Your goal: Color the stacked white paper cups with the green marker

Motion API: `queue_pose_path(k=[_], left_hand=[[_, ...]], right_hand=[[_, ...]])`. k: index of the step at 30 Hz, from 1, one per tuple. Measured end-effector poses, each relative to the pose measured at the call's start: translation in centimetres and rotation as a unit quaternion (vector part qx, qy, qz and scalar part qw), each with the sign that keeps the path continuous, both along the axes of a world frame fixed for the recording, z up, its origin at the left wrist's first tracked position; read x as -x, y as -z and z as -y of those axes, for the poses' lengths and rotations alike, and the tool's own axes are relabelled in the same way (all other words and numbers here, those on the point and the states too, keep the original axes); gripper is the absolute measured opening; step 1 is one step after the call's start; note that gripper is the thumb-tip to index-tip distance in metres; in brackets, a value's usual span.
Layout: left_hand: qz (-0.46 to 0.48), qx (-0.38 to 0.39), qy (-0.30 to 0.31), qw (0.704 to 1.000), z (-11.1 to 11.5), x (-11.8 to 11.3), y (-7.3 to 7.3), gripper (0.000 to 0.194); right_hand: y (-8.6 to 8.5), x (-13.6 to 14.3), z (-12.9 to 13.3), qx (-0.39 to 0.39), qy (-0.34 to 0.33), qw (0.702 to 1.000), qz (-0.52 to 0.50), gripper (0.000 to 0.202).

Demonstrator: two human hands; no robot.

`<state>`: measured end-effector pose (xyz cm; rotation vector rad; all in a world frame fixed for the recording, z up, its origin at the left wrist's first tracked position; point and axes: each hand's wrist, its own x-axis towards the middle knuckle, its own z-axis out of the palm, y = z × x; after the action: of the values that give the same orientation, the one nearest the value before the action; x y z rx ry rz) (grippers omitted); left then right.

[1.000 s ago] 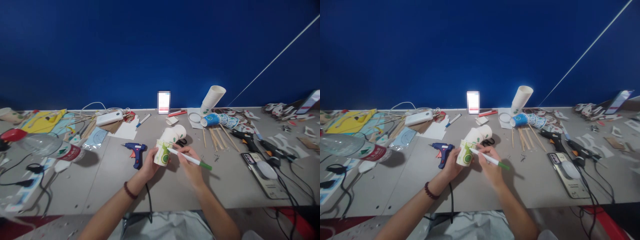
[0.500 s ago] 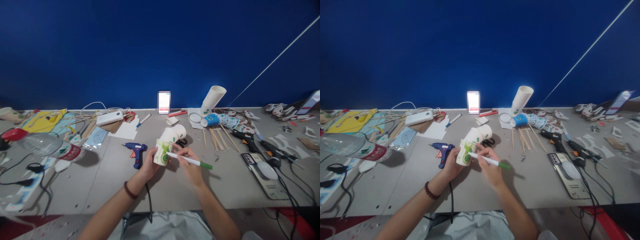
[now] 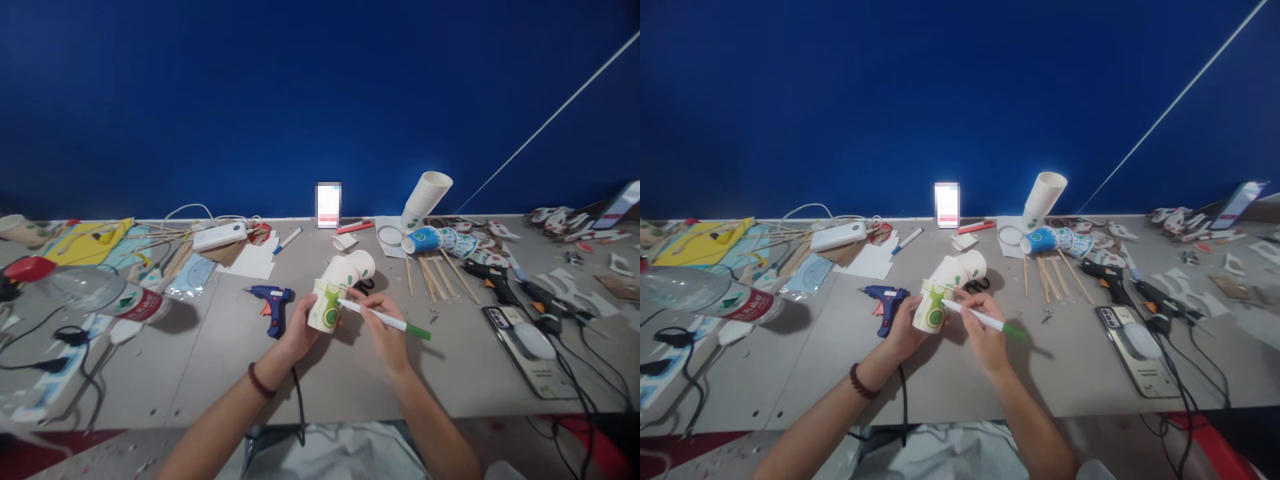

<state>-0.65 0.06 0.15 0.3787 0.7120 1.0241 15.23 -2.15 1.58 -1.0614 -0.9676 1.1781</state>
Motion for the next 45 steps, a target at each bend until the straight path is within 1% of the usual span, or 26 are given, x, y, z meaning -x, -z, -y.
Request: queue_pose_path(k=[4, 7, 12, 18, 23, 29, 35, 40, 45], left_hand=[[-0.002, -0.001, -0.01, 1.0, 0.01, -0.11, -0.08, 0.035], [-0.007, -0.011, -0.018, 1.0, 0.01, -0.21, -0.07, 0.038], [-0.008, -0.02, -0.019, 1.0, 0.01, -0.25, -0.1, 0.043], [-0.002, -0.017, -0.035, 0.999, 0.0, -0.24, -0.07, 0.039], [-0.015, -0.032, -0.049, 0.998, 0.02, -0.2, 0.38, 0.04], [-0.027, -0.032, -0.055, 0.998, 0.13, -0.28, 0.22, 0.047], [-0.03, -0.03, -0.06, 0.997, 0.07, -0.35, 0.24, 0.052], [-0.029, -0.045, -0.056, 0.997, -0.08, -0.4, 0.4, 0.058], [-0.031, -0.035, -0.065, 0.997, -0.19, -0.49, 0.56, 0.06]], right_hand=[[0.22, -0.1, 0.08, 0.009, 0.013, 0.999, 0.028, 0.019], [0.31, -0.12, 0.11, 0.012, 0.009, 0.999, 0.047, 0.017], [0.36, -0.11, 0.05, 0.01, 0.004, 0.999, 0.041, 0.015], [-0.03, 0.07, 0.11, -0.026, -0.009, 0.999, 0.04, 0.006], [-0.18, 0.16, 0.16, -0.035, -0.019, 0.996, 0.083, 0.004], [-0.09, 0.24, 0.16, -0.032, -0.013, 0.993, 0.115, 0.008], [0.02, 0.33, 0.18, -0.024, -0.022, 0.993, 0.11, 0.01], [0.03, 0.26, 0.35, -0.01, -0.05, 0.991, 0.122, 0.012], [-0.19, 0.22, 0.33, -0.011, -0.049, 0.991, 0.122, 0.013]])
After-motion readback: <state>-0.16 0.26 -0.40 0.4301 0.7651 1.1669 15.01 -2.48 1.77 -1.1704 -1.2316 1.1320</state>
